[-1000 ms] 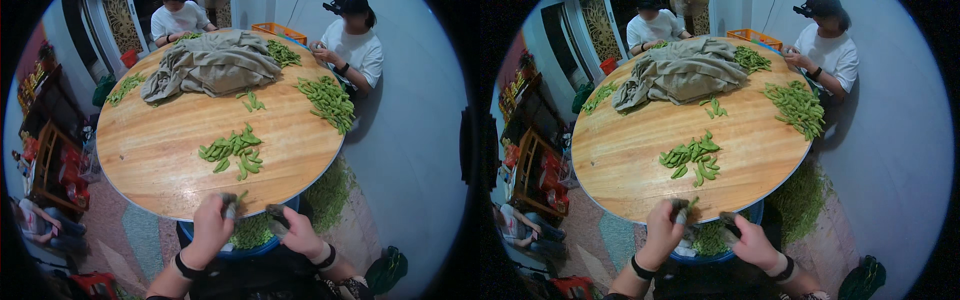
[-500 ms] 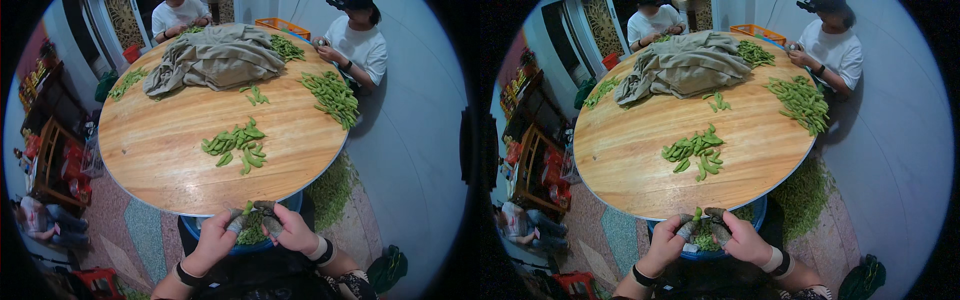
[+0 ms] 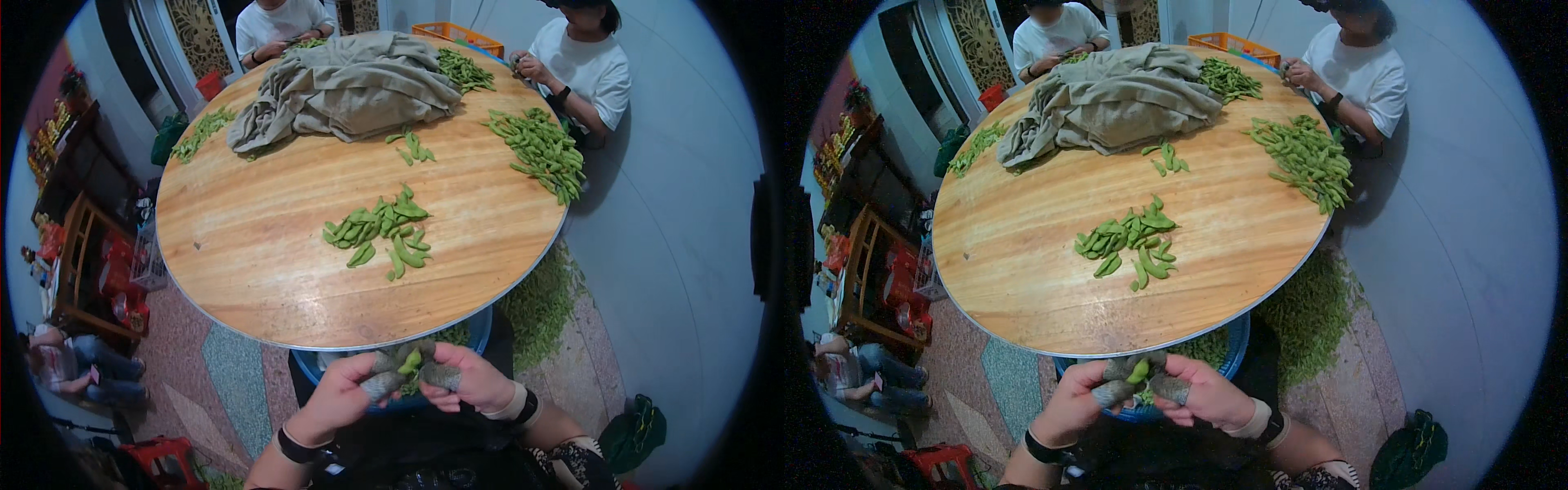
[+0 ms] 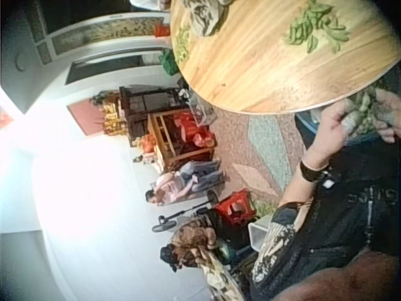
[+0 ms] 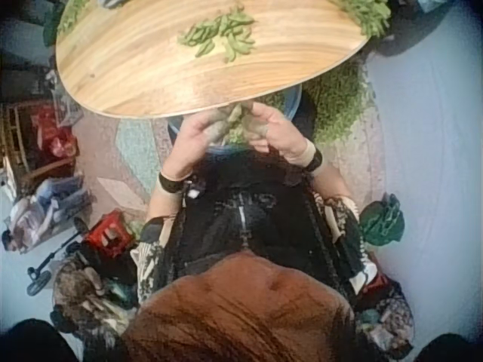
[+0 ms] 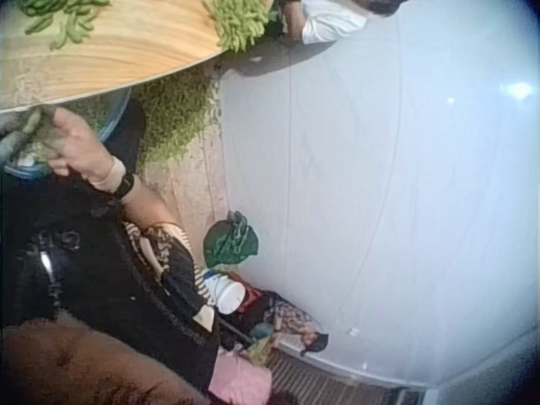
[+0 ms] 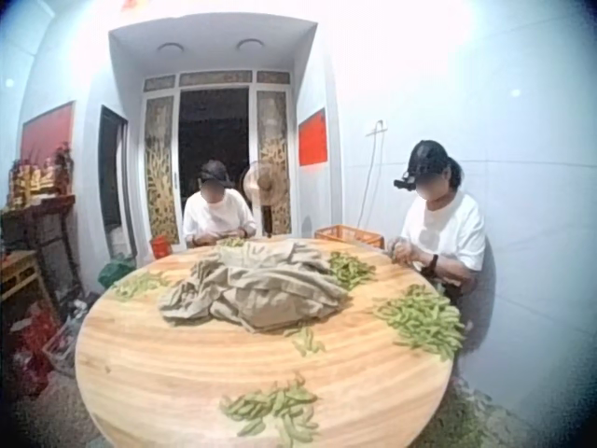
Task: The person shells edamame by hand, picking up pods from a wooden table, squeezing the beans into a blue basket, and dropping the empty husks onto the floor.
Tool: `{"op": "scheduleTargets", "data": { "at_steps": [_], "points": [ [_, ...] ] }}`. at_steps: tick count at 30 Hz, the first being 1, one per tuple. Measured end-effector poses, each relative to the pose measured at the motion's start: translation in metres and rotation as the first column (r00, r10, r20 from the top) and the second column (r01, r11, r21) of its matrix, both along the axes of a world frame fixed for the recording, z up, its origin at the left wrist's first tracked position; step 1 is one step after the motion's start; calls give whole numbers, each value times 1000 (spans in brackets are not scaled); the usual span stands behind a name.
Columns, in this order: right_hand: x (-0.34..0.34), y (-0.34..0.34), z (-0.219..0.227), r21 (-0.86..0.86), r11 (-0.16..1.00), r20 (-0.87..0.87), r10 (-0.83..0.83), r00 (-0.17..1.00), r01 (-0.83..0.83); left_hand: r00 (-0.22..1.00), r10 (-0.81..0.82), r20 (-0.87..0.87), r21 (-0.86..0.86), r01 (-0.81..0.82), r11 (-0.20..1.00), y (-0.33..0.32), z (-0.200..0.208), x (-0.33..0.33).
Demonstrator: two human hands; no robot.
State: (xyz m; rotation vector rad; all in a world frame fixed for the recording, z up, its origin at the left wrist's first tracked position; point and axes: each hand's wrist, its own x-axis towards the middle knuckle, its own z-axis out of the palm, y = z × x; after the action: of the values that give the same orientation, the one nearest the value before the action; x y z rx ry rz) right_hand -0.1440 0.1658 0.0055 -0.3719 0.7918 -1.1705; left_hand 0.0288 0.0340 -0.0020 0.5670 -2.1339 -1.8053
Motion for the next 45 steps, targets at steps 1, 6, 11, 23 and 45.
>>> {"op": "scheduleTargets", "data": {
  "at_steps": [1, 6, 11, 23, 45],
  "points": [
    [0, 1, -1, 1, 1000, 0, -3, 1000, 3, 999, -44, -14, 684, 41, 728, -1, 0, 3],
    [4, -8, -8, 26, 998, -165, -46, 985, 51, 992, 107, 60, 361, -122, 924, 8, -6, -4],
    [14, -8, -21, -85, 991, -380, -129, 916, 104, 989, 143, 31, -843, -51, 535, 9, -12, -8],
    [14, -8, -27, -495, 867, -830, -490, 266, 56, 982, 17, 191, 187, -53, 981, 12, -5, 3],
    [14, -10, -31, -380, 895, -918, -396, -23, -231, 963, -55, 263, -166, 101, 981, 14, -13, 21]
  ]
}}
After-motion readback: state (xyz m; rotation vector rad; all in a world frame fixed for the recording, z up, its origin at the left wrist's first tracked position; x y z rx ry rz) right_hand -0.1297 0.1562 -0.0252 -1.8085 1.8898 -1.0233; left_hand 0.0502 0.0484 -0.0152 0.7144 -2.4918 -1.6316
